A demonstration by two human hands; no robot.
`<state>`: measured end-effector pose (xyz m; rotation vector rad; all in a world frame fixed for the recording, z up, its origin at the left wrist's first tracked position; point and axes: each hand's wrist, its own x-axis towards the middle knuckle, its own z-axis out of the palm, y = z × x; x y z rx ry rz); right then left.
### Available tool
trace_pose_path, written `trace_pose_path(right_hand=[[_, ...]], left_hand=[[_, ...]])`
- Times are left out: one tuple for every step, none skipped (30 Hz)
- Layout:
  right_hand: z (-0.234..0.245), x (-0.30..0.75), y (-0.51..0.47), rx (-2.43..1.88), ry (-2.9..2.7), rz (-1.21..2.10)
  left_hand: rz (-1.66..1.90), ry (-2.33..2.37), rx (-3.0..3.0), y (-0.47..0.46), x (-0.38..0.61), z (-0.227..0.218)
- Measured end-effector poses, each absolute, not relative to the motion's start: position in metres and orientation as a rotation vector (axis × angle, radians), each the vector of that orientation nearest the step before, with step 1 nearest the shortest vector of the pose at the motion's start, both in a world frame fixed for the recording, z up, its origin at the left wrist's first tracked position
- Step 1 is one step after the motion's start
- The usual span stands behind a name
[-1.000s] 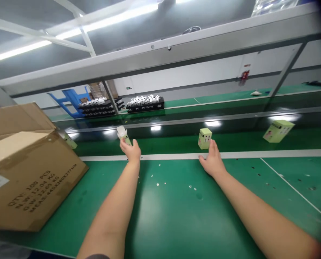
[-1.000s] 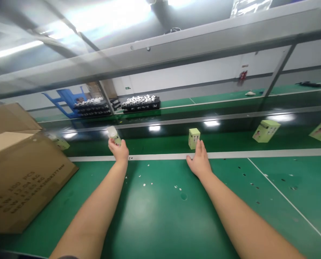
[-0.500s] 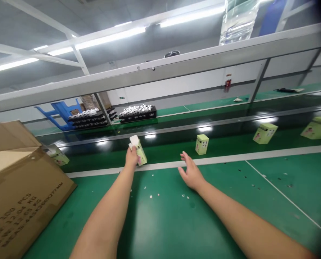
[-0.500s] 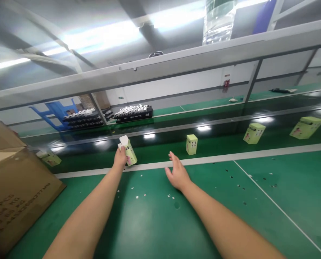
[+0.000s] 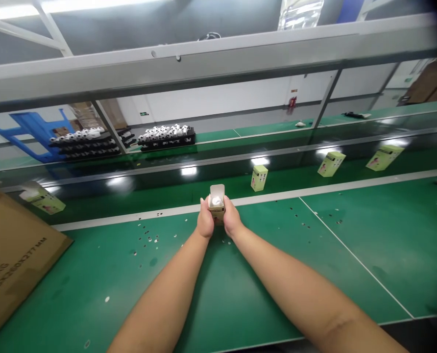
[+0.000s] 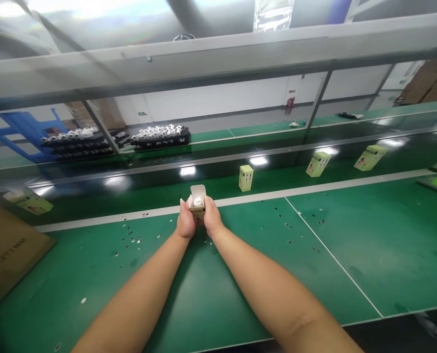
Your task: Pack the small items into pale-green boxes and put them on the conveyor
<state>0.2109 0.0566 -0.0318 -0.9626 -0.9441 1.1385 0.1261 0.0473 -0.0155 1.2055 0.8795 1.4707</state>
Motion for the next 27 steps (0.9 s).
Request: trace_pose_path(right_hand=[[-0.03,0.211,0.056,-0.943,-0.938,1.162],[-0.028,0.211,0.056,-0.923,-0.93,1.186],[-0.026,0.211,0.055,-0.906,-0.921,1.203],[-0.024,0.211,0.054,-0.898,-0.914,1.211],[-0.022,0.21,0.053,-0.9,-0.914,1.214],[-0.02,0.21,0.052,-0.911,-0.921,1.217],[-0.018,0.21,0.051,-0.927,-0.936,1.226],[-0.016,0.21,0.051,-0.944,-0.954,1.238],[-0.014,0.211,0.051,-0.957,-0.97,1.248],[-0.011,0.212,0.052,-0.962,-0.982,1.248],[-0.009,0.213,0.053,-0.954,-0.986,1.228],[-0.007,0.214,0.054,-0.939,-0.989,1.185],[-0.005,0.215,0.056,-0.919,-1.0,1.127],[-0.003,0.217,0.058,-0.897,-1.019,1.065],[-0.002,0.219,0.059,-0.879,-1.049,1.006],[-0.001,0.221,0.059,-0.869,-1.087,0.955],[-0.002,0.223,0.059,-0.866,-1.126,0.908],[-0.003,0.226,0.058,-0.863,-1.163,0.858],[-0.004,0.229,0.056,-0.854,-1.198,0.801],[-0.006,0.232,0.054,-0.841,-1.24,0.741],[-0.008,0.235,0.051,-0.824,-1.295,0.684],[-0.01,0.238,0.049,-0.811,-1.359,0.635],[-0.012,0.24,0.047,-0.808,-1.426,0.597],[-0.013,0.242,0.046,-0.819,-1.486,0.569],[-0.013,0.244,0.045,-0.84,-1.53,0.552],[-0.013,0.244,0.044,-0.866,-1.555,0.541],[-0.013,0.244,0.044,-0.891,-1.561,0.534]], left_hand=[[1.463,0.916,1.158,0.05,0.126,-0.017],[1.46,0.951,1.123,0.052,0.126,-0.018],[1.461,0.972,1.107,0.053,0.126,-0.019],[1.462,0.976,1.109,0.055,0.126,-0.019],[1.459,0.968,1.124,0.056,0.126,-0.019],[1.449,0.96,1.144,0.056,0.126,-0.018],[1.433,0.958,1.163,0.056,0.126,-0.017],[1.414,0.962,1.182,0.055,0.126,-0.014],[1.399,0.968,1.196,0.055,0.126,-0.012],[1.4,0.969,1.204,0.054,0.126,-0.008],[1.419,0.96,1.209,0.054,0.127,-0.005],[1.454,0.94,1.21,0.054,0.128,-0.002],[1.501,0.915,1.21,0.054,0.128,0.0],[1.552,0.891,1.209,0.055,0.129,0.001],[1.598,0.871,1.211,0.056,0.129,0.002],[1.631,0.859,1.214,0.057,0.129,0.002],[1.653,0.857,1.221,0.059,0.127,0.001],[1.662,0.858,1.24,0.06,0.125,-0.001],[1.662,0.851,1.279,0.06,0.122,-0.002],[1.658,0.835,1.332,0.06,0.118,-0.004],[1.652,0.82,1.396,0.06,0.114,-0.005],[1.646,0.814,1.47,0.059,0.11,-0.006],[1.638,0.82,1.544,0.058,0.107,-0.006],[1.631,0.839,1.607,0.057,0.104,-0.006],[1.626,0.871,1.654,0.056,0.102,-0.006],[1.619,0.911,1.692,0.055,0.101,-0.006],[1.613,0.949,1.718,0.054,0.1,-0.006]])
